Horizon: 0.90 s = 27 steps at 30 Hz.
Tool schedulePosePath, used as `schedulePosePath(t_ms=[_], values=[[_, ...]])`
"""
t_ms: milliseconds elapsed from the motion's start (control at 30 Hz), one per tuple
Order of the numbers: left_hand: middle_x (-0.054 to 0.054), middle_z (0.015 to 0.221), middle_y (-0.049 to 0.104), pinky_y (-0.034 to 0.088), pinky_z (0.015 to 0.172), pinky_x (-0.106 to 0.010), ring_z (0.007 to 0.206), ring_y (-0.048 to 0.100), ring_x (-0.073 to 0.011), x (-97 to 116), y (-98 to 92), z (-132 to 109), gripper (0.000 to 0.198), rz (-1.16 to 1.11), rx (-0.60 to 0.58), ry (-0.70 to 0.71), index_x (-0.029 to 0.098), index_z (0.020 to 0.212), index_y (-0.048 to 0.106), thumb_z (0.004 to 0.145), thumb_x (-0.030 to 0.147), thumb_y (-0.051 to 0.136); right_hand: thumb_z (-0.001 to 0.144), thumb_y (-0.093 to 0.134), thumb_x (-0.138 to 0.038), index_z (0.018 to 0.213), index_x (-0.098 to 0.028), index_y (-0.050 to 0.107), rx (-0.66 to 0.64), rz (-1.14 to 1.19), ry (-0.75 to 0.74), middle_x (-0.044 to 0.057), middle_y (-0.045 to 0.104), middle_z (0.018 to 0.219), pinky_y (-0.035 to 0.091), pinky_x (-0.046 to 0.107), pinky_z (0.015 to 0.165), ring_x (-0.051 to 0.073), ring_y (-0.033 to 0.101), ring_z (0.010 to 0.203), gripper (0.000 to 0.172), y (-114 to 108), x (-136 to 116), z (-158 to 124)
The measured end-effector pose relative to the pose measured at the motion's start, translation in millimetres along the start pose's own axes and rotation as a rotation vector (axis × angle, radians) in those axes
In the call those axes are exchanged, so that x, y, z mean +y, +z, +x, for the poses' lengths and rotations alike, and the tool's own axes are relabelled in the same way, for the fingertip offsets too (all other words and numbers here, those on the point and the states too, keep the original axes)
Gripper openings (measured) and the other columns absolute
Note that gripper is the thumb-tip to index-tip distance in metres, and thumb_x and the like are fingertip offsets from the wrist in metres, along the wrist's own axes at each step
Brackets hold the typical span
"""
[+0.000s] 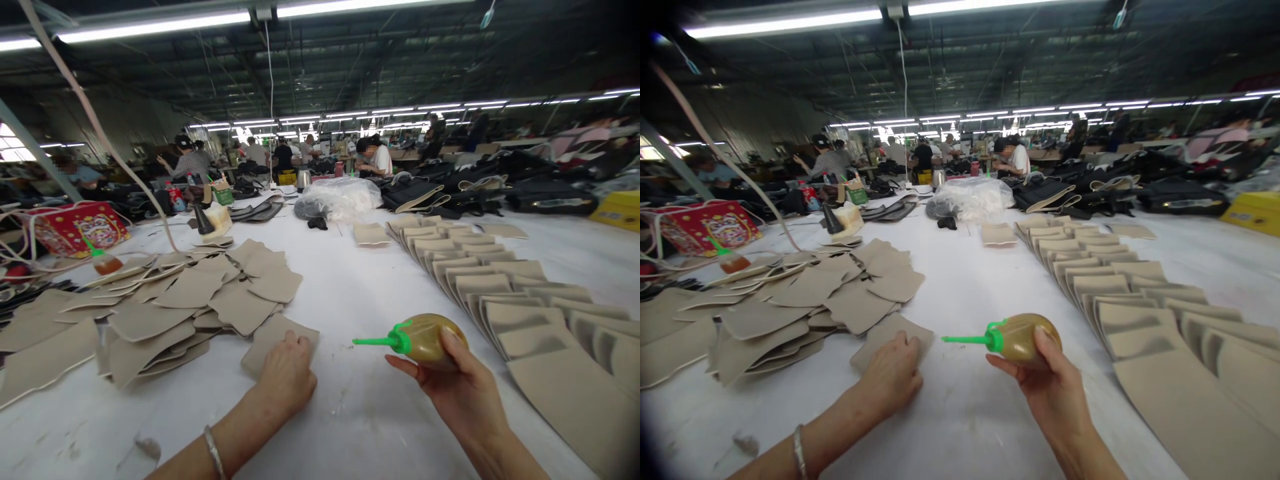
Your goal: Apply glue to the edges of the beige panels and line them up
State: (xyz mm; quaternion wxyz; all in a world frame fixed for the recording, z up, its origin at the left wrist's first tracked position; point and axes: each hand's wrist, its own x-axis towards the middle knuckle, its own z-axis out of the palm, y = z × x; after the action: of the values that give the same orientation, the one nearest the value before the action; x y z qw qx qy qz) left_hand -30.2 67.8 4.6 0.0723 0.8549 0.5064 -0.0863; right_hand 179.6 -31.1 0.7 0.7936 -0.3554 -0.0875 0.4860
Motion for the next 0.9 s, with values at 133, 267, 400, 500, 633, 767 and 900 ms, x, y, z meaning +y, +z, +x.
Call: schedulePosePath(t_ms=[133,267,400,500,633,767,900], values=[[-0.011,0.104,0.055,0.047,0.077,-0.035,0.088,0.061,-0.0246,-8.2,-0.3,4.2,0.028,-0.002,0.011,-0.019,0.016,0.098,0.054,0.071,0.020,0.051,0.071,0.074,-0.030,0.091,-0.019,0.071,-0.044,-0.059,0.016,0.006,0.074,0.086,0.060,0.051,0.066,0.029,0.068,0.081,0.023,4.5,3.0,-3.2],[-0.011,0.106,0.057,0.047,0.078,-0.034,0.090,0.060,-0.0236,-7.5,-0.3,7.5,0.030,0.002,0.028,-0.026,0.018,0.101,0.053,0.072,0.022,0.051,0.072,0.074,-0.032,0.091,-0.018,0.072,-0.080,-0.080,0.022,0.008,0.074,0.090,0.060,0.049,0.066,0.030,0.068,0.084,0.024,9.0,6.9,-5.5],[-0.011,0.103,0.058,0.048,0.077,-0.033,0.089,0.061,-0.0233,-4.9,0.6,10.4,0.027,0.025,0.049,-0.030,0.016,0.100,0.053,0.073,0.020,0.050,0.074,0.072,-0.032,0.094,-0.019,0.072,-0.101,-0.094,0.016,0.008,0.073,0.094,0.059,0.051,0.070,0.031,0.067,0.089,0.024,7.0,7.2,-5.7],[-0.012,0.102,0.059,0.048,0.076,-0.036,0.088,0.061,-0.0247,-5.9,2.2,12.6,0.026,0.034,0.068,-0.006,0.015,0.099,0.053,0.074,0.020,0.048,0.074,0.072,-0.032,0.094,-0.018,0.071,-0.076,-0.103,0.007,0.008,0.073,0.093,0.059,0.050,0.070,0.030,0.067,0.088,0.024,4.6,5.9,-5.2],[-0.013,0.100,0.060,0.048,0.075,-0.037,0.087,0.062,-0.0257,-9.8,3.6,15.9,0.027,0.042,0.073,0.033,0.014,0.099,0.053,0.074,0.015,0.045,0.072,0.072,-0.032,0.093,-0.019,0.071,-0.039,-0.103,-0.003,0.008,0.073,0.093,0.060,0.048,0.068,0.029,0.067,0.087,0.025,3.8,4.8,-4.9],[-0.012,0.095,0.062,0.047,0.075,-0.037,0.086,0.062,-0.0260,-13.2,2.9,16.3,0.023,0.056,0.062,0.067,0.015,0.093,0.056,0.074,0.015,0.044,0.071,0.073,-0.034,0.092,-0.019,0.072,-0.041,-0.120,-0.004,0.008,0.073,0.093,0.059,0.048,0.070,0.030,0.066,0.089,0.025,2.6,4.9,-4.2],[-0.010,0.094,0.064,0.047,0.075,-0.035,0.085,0.062,-0.0247,-17.1,-2.3,12.6,0.034,0.059,0.039,0.128,0.018,0.102,0.057,0.072,0.010,0.043,0.072,0.073,-0.036,0.092,-0.020,0.071,-0.099,-0.225,-0.037,0.007,0.072,0.093,0.059,0.045,0.072,0.029,0.065,0.088,0.026,1.2,6.6,-3.7]])
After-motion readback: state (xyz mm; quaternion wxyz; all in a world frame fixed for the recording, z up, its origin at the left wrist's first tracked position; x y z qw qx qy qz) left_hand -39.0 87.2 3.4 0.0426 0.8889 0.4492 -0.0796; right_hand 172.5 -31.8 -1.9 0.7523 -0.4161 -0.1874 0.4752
